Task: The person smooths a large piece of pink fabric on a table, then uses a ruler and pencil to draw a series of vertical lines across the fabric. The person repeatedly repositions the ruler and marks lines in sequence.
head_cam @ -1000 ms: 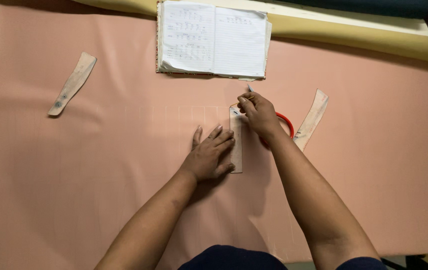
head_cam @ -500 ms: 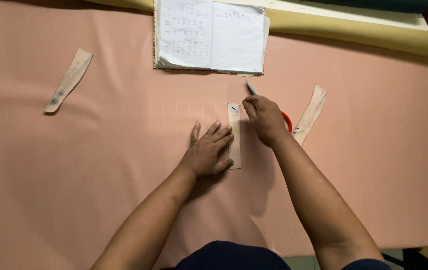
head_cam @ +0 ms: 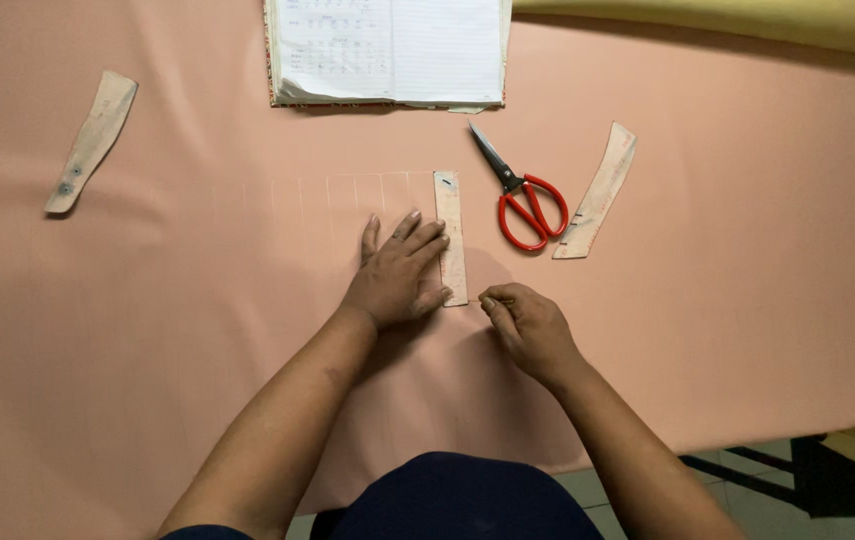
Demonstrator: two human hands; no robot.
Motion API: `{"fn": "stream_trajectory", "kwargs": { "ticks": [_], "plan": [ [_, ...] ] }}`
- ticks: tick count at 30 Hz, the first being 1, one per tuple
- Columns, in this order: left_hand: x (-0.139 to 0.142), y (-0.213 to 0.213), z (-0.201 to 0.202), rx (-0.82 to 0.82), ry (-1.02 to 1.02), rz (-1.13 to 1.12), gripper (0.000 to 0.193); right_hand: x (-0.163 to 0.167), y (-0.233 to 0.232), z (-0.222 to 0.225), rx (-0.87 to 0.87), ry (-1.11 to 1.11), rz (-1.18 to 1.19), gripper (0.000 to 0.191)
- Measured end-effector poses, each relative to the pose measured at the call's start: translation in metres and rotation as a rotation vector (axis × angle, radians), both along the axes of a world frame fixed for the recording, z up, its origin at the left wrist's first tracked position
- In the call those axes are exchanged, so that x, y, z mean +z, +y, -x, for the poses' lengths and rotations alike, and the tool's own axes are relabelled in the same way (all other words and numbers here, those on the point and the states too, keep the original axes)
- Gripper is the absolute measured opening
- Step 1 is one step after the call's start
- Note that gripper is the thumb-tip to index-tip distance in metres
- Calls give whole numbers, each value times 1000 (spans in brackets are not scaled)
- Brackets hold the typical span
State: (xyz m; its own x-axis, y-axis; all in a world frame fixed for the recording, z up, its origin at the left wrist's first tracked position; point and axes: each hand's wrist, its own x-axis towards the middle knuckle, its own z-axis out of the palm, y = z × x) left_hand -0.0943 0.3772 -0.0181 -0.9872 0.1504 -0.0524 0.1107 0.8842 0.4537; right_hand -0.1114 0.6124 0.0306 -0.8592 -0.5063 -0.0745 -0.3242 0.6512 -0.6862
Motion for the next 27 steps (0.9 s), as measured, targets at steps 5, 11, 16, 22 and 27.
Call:
{"fn": "stream_trajectory", "kwargs": {
  "ticks": [5,11,16,22,27],
  "plan": [
    [0,0,-1,5,-4,-26,80,2,0,-8,-12,-31,31,21],
    [-3,0,-1,13,9,-5,79,-9,-12,-15,52,-59,133,19],
    [-2,1,-2,5,24,60,77,-22,-8,23,-86,46,303,15],
    [6,7,-4,-5,67,171,77,-28,2,89,-270,240,-278,48],
    [12,6,-7,-1,105,190,74,-23,5,117,-246,129,-336,45]
  ]
}}
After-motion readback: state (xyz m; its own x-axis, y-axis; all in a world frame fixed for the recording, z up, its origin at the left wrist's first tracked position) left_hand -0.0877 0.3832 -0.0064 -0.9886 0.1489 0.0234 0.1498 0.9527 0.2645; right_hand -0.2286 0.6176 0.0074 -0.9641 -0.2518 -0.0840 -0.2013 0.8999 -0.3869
